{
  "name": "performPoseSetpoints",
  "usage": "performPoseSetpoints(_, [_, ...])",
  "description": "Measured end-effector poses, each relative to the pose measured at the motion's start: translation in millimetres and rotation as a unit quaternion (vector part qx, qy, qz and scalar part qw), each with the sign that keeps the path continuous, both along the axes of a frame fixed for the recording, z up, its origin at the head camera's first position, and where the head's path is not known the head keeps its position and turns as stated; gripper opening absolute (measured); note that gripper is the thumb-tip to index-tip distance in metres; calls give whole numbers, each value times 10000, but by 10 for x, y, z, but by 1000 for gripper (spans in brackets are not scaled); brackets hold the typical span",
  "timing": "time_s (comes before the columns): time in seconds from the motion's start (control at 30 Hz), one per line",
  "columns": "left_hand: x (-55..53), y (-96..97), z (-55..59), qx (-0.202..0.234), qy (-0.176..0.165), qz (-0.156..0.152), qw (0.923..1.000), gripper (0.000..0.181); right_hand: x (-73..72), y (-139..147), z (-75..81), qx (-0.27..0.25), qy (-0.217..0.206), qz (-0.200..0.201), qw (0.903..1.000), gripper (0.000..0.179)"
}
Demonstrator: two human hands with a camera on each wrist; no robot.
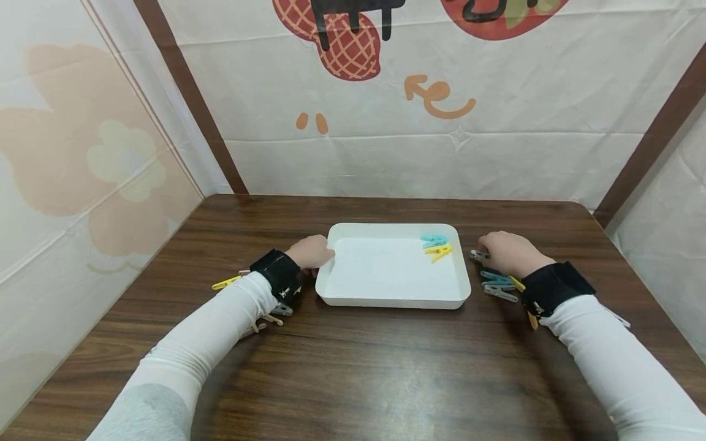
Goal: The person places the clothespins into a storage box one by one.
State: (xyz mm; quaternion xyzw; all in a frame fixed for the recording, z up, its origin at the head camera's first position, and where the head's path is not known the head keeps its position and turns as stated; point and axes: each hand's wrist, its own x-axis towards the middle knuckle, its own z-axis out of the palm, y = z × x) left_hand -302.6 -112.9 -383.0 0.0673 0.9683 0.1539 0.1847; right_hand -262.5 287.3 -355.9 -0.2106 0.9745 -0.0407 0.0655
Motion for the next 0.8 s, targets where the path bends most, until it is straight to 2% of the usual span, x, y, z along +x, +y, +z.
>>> performPoseSetpoints(0.2, [-4,9,-22,29,-11,19,10000,30,47,-84,194,-355,640,-78,9973,14])
performPoseSetpoints(0.4, [7,30,-8,-80,20,68,9999,32,84,-328,357,-539,977,338,9932,20])
performPoseSetpoints(0.6, [31,30,22,-129,40,19,9999,33,136,-578,311,-532,1012,932,9891,22])
performPoseSetpoints(0.8, [41,28,45,-139,11,25,9999,32,140,-717,196,-481,986,1279,9857,19])
